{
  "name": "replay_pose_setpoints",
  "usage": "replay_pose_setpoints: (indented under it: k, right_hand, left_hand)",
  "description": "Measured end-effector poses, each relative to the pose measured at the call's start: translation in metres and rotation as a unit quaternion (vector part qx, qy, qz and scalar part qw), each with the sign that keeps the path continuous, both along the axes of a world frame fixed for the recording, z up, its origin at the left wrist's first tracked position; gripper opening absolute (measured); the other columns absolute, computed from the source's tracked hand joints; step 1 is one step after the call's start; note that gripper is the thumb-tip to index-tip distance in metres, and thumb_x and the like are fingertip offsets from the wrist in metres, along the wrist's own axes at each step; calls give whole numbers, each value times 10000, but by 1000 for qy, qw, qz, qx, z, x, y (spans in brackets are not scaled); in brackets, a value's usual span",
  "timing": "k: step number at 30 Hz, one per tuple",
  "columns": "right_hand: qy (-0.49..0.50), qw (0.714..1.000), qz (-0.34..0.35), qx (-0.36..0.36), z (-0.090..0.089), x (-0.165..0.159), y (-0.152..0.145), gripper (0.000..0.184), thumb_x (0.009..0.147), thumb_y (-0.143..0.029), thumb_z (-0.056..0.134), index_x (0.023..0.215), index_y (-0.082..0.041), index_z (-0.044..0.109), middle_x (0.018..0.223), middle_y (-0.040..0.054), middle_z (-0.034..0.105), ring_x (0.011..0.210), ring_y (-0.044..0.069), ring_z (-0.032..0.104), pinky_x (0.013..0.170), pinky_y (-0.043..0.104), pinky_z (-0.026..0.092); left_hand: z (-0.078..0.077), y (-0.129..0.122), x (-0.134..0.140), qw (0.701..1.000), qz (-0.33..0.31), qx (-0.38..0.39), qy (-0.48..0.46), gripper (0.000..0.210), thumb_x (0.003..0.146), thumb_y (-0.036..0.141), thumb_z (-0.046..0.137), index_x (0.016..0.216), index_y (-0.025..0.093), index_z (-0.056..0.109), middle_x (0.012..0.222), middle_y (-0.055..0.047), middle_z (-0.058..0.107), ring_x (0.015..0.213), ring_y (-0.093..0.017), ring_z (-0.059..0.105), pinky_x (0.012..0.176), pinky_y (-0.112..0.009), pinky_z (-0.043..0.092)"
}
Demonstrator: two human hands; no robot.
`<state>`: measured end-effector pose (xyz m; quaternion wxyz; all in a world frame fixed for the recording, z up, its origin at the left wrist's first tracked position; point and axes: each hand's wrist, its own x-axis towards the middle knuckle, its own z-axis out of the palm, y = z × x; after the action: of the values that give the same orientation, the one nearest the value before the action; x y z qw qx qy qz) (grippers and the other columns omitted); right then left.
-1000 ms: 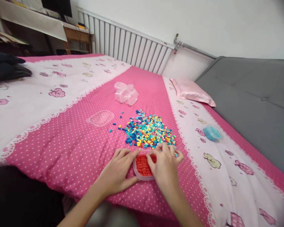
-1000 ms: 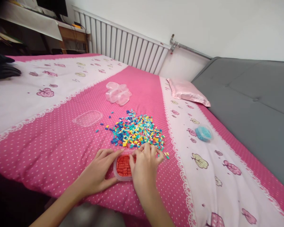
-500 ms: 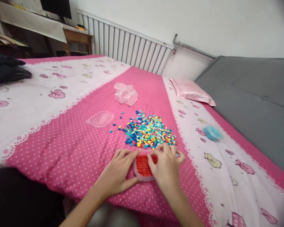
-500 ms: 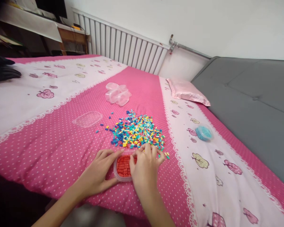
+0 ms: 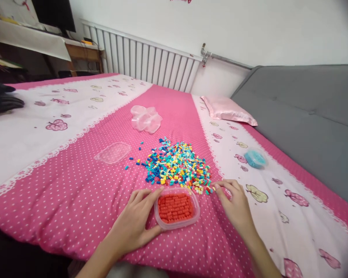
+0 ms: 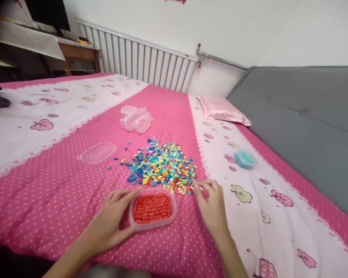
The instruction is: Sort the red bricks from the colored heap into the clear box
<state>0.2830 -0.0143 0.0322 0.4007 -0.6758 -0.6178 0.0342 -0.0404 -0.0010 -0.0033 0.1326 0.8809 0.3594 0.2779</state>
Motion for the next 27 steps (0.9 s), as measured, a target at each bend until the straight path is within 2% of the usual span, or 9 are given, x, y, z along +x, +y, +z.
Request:
replay_pose_setpoints:
  k: [2, 3, 5, 7, 9, 12, 15, 19, 27]
  right_hand:
    - [15, 1000, 17, 3, -7, -8, -3, 290, 970, -428, 543, 926, -239, 759, 953, 72, 647, 971, 275, 574, 917, 445, 420]
    - [19, 999, 26, 2, -10, -12, -4, 278, 976, -418, 542, 945, -244, 757, 967, 69, 640, 983, 272, 569, 925, 442, 419]
    - [24, 999, 41, -3, -14, -19, -6, 263, 989, -404, 534, 981, -255, 751, 995, 64, 627, 1005, 270, 559, 941, 443, 416]
    - [29, 999, 41, 1, -18, -22, -7, 258, 995, -399, 528, 1007, -259, 744, 1007, 65, 618, 1014, 274, 549, 946, 451, 417]
    - [32, 999, 34, 8, -23, -21, -8, 258, 996, -392, 524, 1030, -254, 739, 1012, 72, 611, 1016, 282, 542, 942, 462, 422]
    - [31, 999, 28, 11, -29, -21, -10, 258, 998, -375, 516, 1054, -246, 732, 1027, 83, 602, 1021, 289, 535, 928, 467, 433]
    - [25, 999, 26, 13, -30, -26, -12, 247, 1002, -355, 513, 1055, -245, 728, 1039, 87, 602, 1013, 289, 531, 905, 461, 440]
    - [9, 1000, 16, 15, -25, -25, -11, 236, 1001, -320, 516, 1074, -238, 725, 1050, 93, 605, 1018, 294, 525, 912, 466, 437]
    - [2, 996, -84, 5, -16, 23, -5, 305, 943, -151, 444, 1097, -212, 700, 1021, 107, 654, 1004, 299, 568, 908, 454, 452]
  left_hand:
    - [6, 2, -6, 1000, -9, -4, -30, 919, 875, 813, 461, 1567, 249, 242, 1429, -144, 532, 1252, -330, 482, 1059, -490, 412]
    - [13, 5, -9, 999, -10, -5, -51, 900, 877, 851, 350, 1549, 256, 281, 1459, -145, 496, 1280, -331, 461, 1065, -495, 406]
    - [38, 14, -11, 997, 1, -4, -81, 705, 979, 749, 210, 1444, 272, 441, 1463, -123, 462, 1315, -308, 428, 1073, -488, 391]
    - [72, 26, -2, 999, 15, 10, -39, 406, 1076, 495, 311, 1194, 273, 630, 1365, -80, 519, 1290, -276, 428, 1068, -476, 368]
    - [105, 37, 17, 996, -27, 51, 68, 279, 1055, 379, 460, 998, 257, 703, 1252, -61, 578, 1198, -270, 465, 1016, -479, 378]
    - [132, 47, 52, 966, -73, 140, 204, 142, 967, 281, 651, 858, 232, 729, 1234, -59, 621, 1187, -293, 473, 1005, -514, 366]
    - [129, 51, 71, 934, -118, 192, 278, 125, 893, 279, 747, 779, 230, 732, 1255, -54, 633, 1208, -308, 487, 1021, -544, 351]
    - [118, 55, 74, 913, -124, 206, 330, 111, 839, 287, 801, 751, 247, 744, 1234, -49, 641, 1206, -324, 500, 1020, -572, 354]
    - [117, 59, 81, 897, -131, 215, 364, 78, 858, 181, 772, 826, 251, 769, 1266, -79, 637, 1225, -335, 513, 1045, -581, 363]
